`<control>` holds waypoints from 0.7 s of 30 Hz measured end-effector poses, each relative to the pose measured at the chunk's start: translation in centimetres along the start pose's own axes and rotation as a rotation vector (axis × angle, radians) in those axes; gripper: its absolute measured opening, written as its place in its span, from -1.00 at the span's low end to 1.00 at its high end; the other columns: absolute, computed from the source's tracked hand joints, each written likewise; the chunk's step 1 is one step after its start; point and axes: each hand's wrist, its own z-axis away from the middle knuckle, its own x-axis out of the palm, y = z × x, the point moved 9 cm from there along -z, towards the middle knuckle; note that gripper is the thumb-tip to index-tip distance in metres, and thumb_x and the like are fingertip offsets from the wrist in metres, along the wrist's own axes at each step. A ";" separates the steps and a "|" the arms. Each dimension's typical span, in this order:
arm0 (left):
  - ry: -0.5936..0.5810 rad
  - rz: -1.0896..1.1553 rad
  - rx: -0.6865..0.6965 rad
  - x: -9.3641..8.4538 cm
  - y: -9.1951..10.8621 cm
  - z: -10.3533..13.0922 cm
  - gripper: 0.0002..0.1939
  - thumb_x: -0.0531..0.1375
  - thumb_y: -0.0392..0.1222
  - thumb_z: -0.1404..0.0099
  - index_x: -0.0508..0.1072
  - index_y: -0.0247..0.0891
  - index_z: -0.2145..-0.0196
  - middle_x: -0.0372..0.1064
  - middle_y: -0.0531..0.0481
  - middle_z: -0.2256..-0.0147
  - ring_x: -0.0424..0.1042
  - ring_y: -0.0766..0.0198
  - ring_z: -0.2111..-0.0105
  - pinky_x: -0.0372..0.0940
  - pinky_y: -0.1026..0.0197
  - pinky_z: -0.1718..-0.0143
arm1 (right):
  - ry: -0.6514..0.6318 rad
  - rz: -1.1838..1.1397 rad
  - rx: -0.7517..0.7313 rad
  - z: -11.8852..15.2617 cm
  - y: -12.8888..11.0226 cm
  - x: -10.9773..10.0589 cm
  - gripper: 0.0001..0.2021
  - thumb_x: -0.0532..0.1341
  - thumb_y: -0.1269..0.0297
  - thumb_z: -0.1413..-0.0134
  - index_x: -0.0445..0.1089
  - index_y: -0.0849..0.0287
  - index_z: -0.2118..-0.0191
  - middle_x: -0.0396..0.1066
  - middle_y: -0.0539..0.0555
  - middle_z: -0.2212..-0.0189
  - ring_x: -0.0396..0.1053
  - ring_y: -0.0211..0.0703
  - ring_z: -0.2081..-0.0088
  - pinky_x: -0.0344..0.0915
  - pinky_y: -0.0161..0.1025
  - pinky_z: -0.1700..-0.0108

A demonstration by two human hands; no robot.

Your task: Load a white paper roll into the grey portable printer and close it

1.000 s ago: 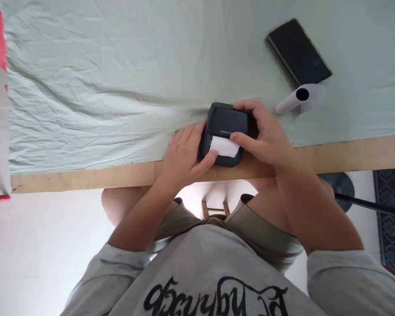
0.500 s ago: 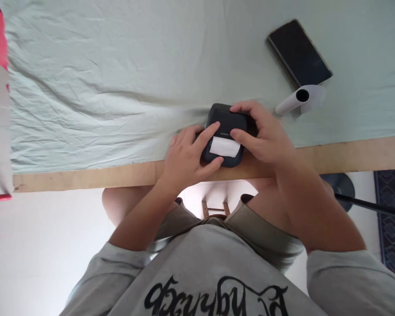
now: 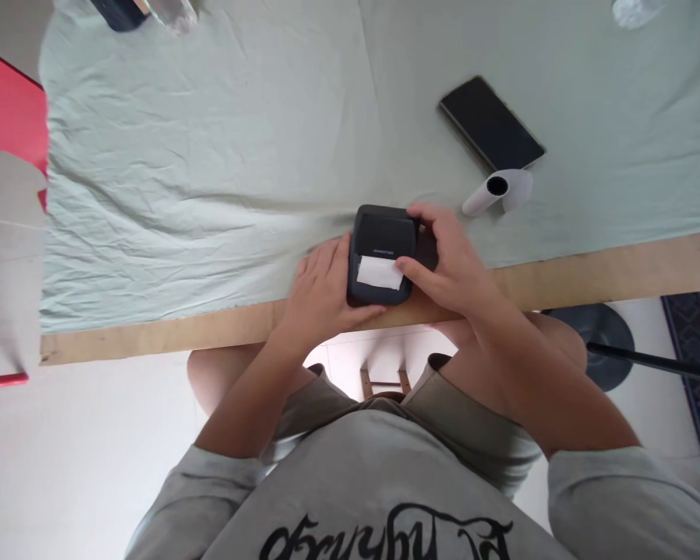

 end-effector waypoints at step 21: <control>0.070 -0.064 0.045 -0.5 0.3 0.2 0.13 0.50 0.33 -0.12 0.18 -0.32 -0.42 0.44 -0.38 -0.20 0.45 -0.29 -0.18 0.34 -0.19 -0.16 | -0.119 0.208 -0.022 0.7 0.7 0.1 -0.22 0.17 0.42 0.06 0.10 0.17 -0.37 0.42 0.34 -0.26 0.46 0.31 -0.22 0.46 0.35 -0.22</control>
